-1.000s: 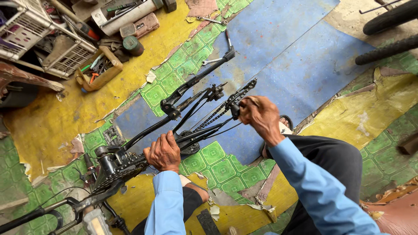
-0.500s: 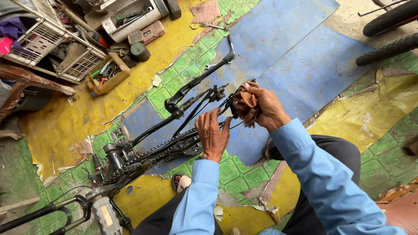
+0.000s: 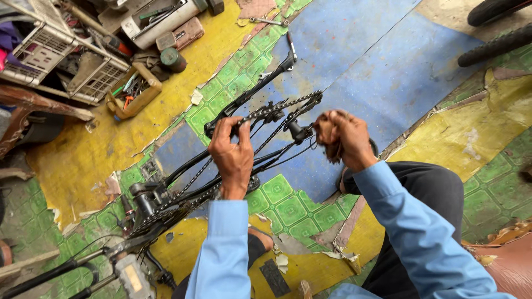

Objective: The person prepares a wooden stick by dipping it into a small container of dark liquid, then uses the stick to apply the liquid to the bicycle chain and derailleur. The person wipes the chain and derailleur with a cloth while seated on the floor.

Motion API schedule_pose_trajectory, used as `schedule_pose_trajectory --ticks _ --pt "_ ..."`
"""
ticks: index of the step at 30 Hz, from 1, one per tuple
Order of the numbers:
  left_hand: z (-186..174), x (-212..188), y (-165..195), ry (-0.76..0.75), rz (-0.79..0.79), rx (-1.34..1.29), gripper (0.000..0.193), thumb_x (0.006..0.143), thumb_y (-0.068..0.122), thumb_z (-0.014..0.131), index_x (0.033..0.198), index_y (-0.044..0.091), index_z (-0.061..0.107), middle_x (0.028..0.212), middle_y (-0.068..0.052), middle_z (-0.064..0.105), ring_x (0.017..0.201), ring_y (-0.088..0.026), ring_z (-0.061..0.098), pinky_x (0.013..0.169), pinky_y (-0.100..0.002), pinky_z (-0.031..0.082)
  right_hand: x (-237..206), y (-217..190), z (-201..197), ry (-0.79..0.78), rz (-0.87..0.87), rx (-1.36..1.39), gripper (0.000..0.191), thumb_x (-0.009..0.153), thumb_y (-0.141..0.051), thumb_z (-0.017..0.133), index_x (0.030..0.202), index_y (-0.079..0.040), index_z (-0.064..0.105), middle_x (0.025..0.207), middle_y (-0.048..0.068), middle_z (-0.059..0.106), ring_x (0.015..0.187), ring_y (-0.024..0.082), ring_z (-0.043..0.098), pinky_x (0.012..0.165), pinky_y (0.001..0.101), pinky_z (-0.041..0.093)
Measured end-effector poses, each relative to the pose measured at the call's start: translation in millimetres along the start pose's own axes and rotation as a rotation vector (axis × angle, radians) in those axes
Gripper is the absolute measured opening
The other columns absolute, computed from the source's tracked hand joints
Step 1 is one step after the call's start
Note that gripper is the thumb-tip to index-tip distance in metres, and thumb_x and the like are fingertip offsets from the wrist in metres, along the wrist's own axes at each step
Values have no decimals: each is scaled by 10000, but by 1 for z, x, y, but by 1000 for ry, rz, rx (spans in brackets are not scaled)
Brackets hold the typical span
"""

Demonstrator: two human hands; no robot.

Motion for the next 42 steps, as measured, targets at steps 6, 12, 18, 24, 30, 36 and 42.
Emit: schedule_pose_trajectory --ticks 6,12,18,24,30,36,42 --pt "1 -3 29 0 -10 -107 74 961 69 714 995 13 680 910 -79 680 750 -176 666 651 -308 547 -12 16 -21 207 237 -588 244 991 -208 615 1173 -75 708 735 102 677 450 149 477 379 335 361" --pt "2 0 25 17 -73 -109 48 966 79 707 954 36 689 839 -47 696 720 -144 650 610 -289 510 -4 -21 23 136 -112 -659 275 1038 -235 668 1147 1 756 837 109 742 596 113 592 495 290 516" --pt "-18 7 20 11 -33 -67 90 962 80 733 930 13 682 837 -45 674 712 -131 621 621 -284 506 0 -25 -15 302 -172 -87 260 1048 -285 499 1123 -51 587 908 109 731 759 182 731 691 299 631" --pt "-22 -4 -3 31 -163 -124 95 943 91 742 930 8 700 826 -50 685 681 -119 611 602 -277 501 -1 -16 -29 337 -260 -189 167 1019 -20 578 1166 45 624 1061 89 655 961 166 616 870 299 557" --pt "-26 -14 -22 -7 -166 -67 99 940 96 732 948 0 705 831 -50 704 689 -107 637 617 -274 520 16 -34 -26 325 -213 -522 365 958 -6 519 1307 23 621 1132 80 697 1030 165 695 940 312 604" --pt "-18 -25 -48 -31 -265 -34 122 940 122 739 930 4 708 752 -40 682 632 -100 587 573 -284 495 34 -35 14 -32 -114 -777 512 941 -38 566 1449 -92 544 987 170 710 890 262 732 833 370 642" --pt "-16 -26 -48 -32 -263 -42 120 946 121 732 938 4 709 768 -47 674 648 -104 587 574 -282 496 39 -52 48 -291 -585 -1411 419 792 -65 762 1191 -87 633 1000 115 678 937 330 670 776 440 556"
Point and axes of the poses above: each hand's wrist, its own x-axis towards the middle knuckle, its own z-axis out of the palm, y = z × x, the point moved 10 cm from there along x, towards the middle knuckle
